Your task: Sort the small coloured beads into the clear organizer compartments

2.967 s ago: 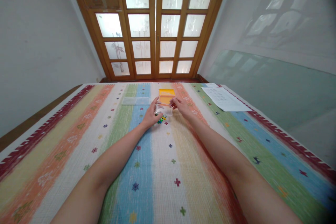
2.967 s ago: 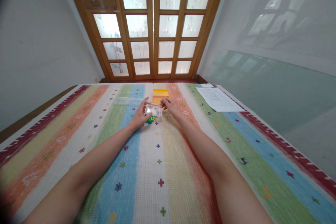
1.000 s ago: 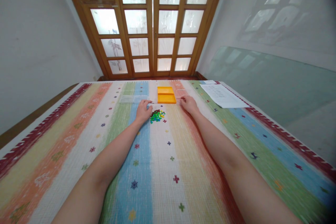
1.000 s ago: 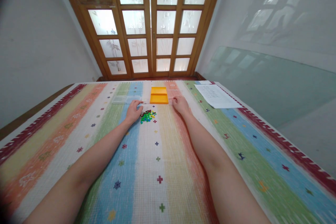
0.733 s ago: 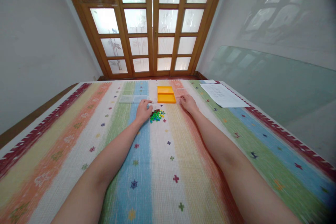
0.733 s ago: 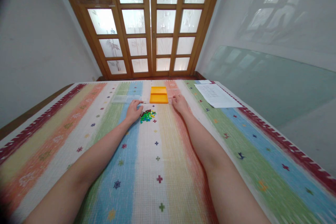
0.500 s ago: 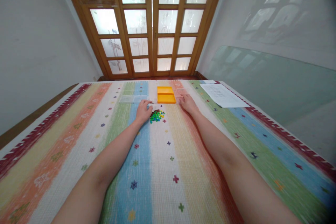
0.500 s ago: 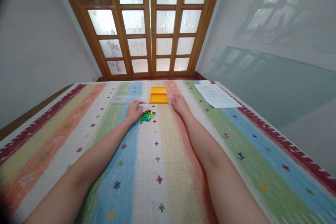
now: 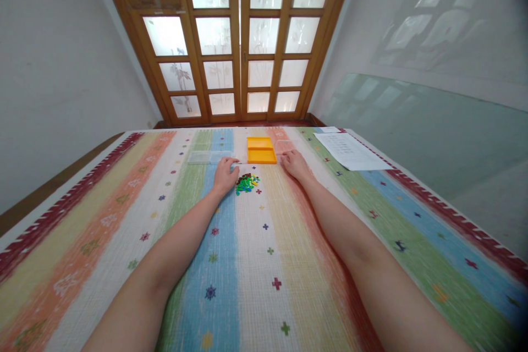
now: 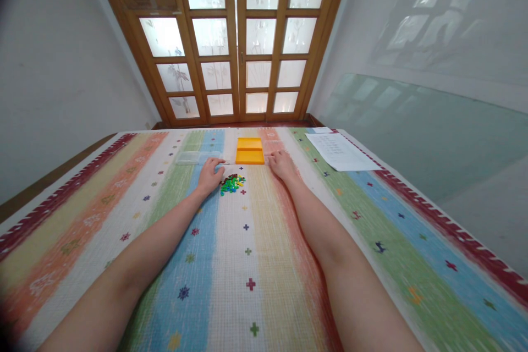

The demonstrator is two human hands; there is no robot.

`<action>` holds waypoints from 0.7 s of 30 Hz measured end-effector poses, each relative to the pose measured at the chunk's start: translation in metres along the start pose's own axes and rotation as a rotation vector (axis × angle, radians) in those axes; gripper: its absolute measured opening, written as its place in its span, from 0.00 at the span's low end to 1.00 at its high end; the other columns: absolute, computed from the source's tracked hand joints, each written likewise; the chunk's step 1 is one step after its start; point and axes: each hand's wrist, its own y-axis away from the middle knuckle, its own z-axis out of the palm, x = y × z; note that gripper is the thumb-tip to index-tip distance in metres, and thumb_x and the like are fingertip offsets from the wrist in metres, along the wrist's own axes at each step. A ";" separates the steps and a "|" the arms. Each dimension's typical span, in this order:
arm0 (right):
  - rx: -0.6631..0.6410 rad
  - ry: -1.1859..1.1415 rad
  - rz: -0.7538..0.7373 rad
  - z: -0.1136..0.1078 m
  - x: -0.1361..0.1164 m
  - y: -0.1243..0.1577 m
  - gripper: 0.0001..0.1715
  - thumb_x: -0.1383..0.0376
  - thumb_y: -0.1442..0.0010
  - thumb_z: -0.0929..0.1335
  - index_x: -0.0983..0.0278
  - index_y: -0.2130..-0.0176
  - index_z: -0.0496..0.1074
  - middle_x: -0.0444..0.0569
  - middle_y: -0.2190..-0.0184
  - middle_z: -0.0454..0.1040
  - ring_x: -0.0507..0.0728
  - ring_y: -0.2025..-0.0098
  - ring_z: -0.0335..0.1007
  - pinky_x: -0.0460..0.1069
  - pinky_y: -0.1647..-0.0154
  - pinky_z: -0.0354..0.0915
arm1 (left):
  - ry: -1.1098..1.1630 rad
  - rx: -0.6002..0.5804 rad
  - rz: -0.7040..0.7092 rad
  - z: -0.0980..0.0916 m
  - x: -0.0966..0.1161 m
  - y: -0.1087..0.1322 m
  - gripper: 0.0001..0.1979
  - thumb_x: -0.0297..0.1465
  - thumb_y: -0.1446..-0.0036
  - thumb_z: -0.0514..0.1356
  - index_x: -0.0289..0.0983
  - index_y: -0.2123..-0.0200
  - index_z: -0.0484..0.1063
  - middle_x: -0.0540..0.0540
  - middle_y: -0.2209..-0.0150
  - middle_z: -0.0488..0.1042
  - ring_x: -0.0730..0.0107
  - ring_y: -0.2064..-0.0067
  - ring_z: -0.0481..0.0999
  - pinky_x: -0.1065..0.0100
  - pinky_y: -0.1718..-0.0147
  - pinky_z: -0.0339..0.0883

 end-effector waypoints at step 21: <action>0.076 0.070 -0.039 0.005 -0.002 -0.006 0.23 0.58 0.26 0.61 0.65 0.52 0.81 0.58 0.51 0.80 0.61 0.49 0.73 0.53 0.45 0.62 | -0.477 -0.346 0.100 -0.008 -0.034 -0.048 0.34 0.39 0.39 0.62 0.41 0.31 0.65 0.38 0.31 0.66 0.44 0.27 0.55 0.40 0.27 0.39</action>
